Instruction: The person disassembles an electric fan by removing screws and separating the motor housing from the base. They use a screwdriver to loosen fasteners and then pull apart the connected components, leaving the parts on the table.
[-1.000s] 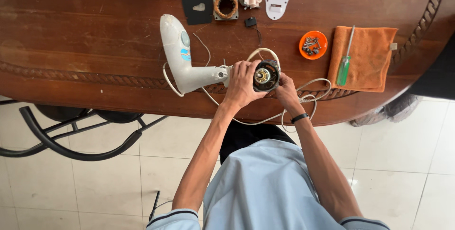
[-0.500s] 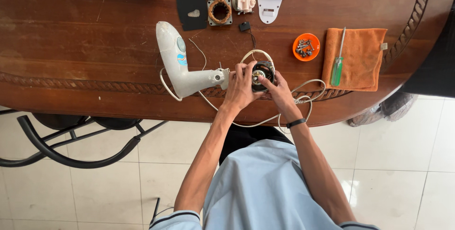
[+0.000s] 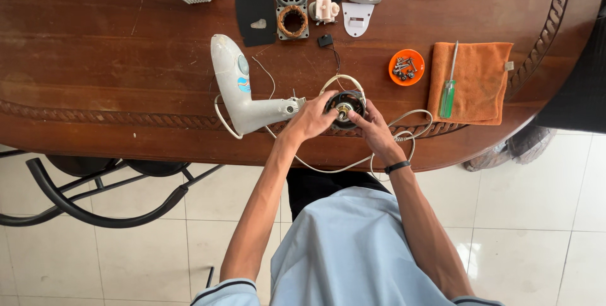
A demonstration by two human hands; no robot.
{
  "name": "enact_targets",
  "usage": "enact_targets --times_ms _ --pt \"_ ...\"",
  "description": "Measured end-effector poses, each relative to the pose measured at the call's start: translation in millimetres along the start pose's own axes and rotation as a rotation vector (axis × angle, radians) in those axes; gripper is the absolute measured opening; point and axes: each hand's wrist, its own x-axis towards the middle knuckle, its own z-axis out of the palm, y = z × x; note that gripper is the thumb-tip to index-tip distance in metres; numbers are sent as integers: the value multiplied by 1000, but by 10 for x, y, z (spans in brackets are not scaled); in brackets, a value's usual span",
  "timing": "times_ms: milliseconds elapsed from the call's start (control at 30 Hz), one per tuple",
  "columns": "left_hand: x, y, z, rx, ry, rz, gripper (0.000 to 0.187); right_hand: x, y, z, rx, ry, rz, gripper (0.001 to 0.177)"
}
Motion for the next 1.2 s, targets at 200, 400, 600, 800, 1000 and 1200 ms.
enact_targets --times_ms 200,400,600,800,1000,1200 --pt "58 -15 33 -76 42 17 40 -46 23 -92 25 -40 -28 56" --pt "124 -121 191 -240 288 159 28 -75 -36 -142 35 -22 -18 56" --pt "213 -349 175 -219 534 209 26 -60 -44 -147 89 -39 9 55" --pt "208 -343 78 179 348 83 37 -71 -27 -165 59 -17 7 53" --pt "253 -108 52 238 222 15 39 -76 -61 -158 54 -12 -5 50" --pt "232 -51 -13 247 100 -39 31 -98 -81 -119 41 -18 -6 49"
